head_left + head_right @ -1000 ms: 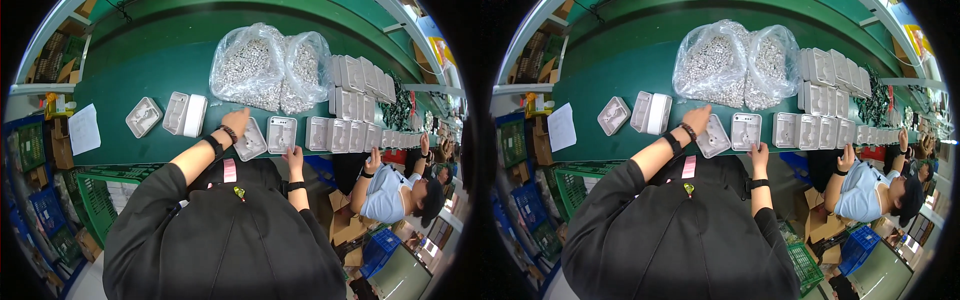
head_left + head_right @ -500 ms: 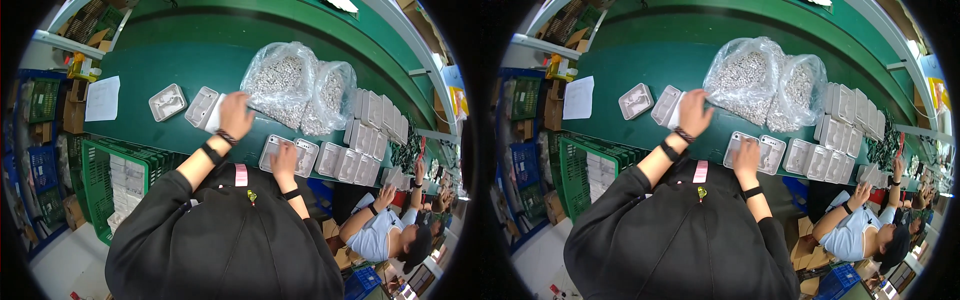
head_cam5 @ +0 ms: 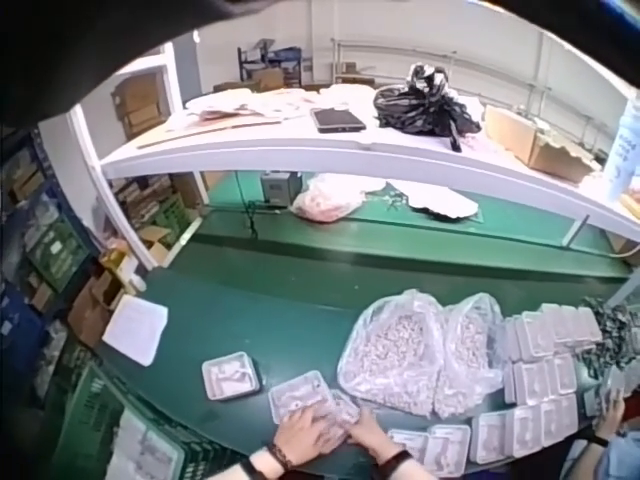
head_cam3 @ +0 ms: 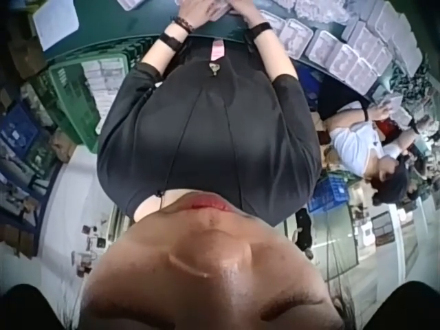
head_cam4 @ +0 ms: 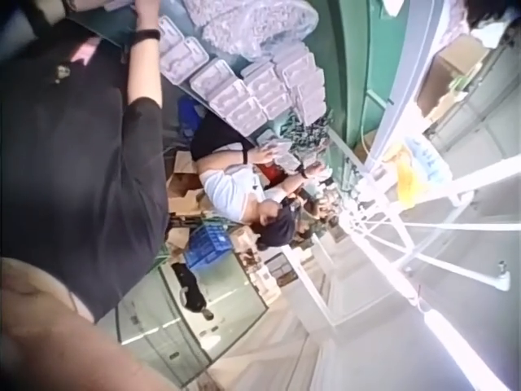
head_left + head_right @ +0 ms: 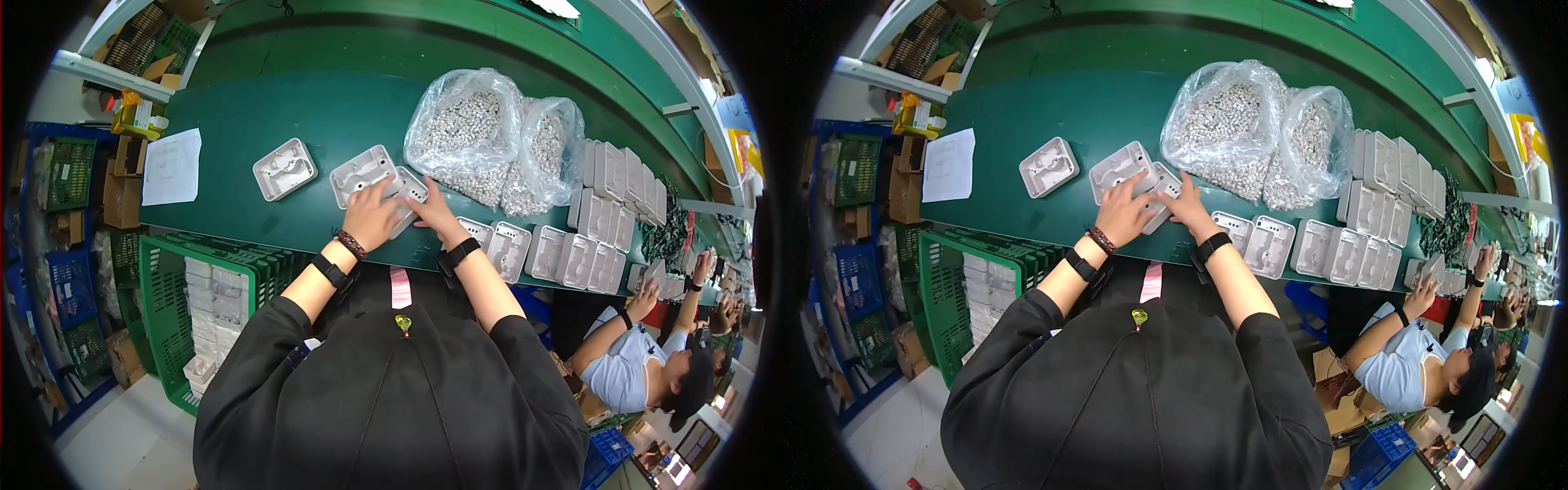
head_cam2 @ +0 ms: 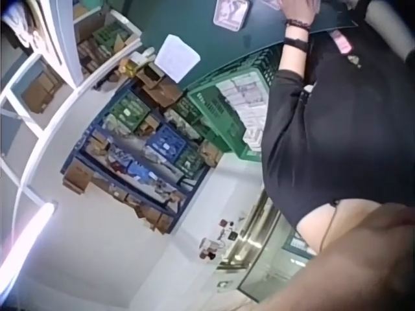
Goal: The person picks up small white components from a bag and inserts them into plastic housings before placing the housings into a green crate and returning to the table to repeat the process.
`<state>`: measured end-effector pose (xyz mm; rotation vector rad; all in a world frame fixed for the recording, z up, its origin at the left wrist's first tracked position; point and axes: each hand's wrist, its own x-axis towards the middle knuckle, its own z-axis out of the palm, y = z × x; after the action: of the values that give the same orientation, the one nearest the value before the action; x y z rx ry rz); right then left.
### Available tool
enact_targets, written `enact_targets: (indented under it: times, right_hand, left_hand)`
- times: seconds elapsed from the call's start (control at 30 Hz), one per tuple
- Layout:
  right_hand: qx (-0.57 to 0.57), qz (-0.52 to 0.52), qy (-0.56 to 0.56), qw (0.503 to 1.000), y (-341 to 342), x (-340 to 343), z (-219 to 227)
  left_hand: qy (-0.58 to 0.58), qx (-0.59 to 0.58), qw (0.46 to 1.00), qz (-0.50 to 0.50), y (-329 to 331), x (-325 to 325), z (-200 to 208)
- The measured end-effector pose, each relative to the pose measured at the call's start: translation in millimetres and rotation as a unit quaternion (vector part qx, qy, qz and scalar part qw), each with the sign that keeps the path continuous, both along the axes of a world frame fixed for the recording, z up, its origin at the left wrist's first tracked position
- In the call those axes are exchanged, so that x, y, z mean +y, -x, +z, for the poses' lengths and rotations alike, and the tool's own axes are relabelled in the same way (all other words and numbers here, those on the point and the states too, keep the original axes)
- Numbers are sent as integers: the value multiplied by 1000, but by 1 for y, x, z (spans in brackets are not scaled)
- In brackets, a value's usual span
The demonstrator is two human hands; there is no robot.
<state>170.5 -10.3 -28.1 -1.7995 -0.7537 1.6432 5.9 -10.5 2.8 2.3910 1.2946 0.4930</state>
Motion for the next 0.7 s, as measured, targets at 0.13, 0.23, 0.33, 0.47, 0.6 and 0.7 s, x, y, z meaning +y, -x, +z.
enact_targets:
  times: [0.13, 0.23, 0.33, 0.47, 0.6, 0.7]
  right_hand:
    - [-171, 119, -77, 975, -7, -11, -25]
    - [-329, 223, -129, 909, -16, -28, -28]
    - [-532, 371, -227, 727, -24, -37, -23]
    - [-621, 304, -312, 652, -33, -32, -18]
    - [-617, 302, -286, 668, -52, -24, -17]
    - [-563, 206, -303, 741, -57, -27, 0]
  left_hand:
    - [37, -30, 997, 54, 28, 13, -26]
    - [-3, -31, 999, 39, 39, 15, -38]
    - [69, -51, 995, 47, 27, 8, -47]
    - [86, -72, 991, 71, -2, 0, -60]
    - [157, -184, 968, 58, -7, -1, -42]
    - [-18, -117, 991, 60, 20, 26, -32]
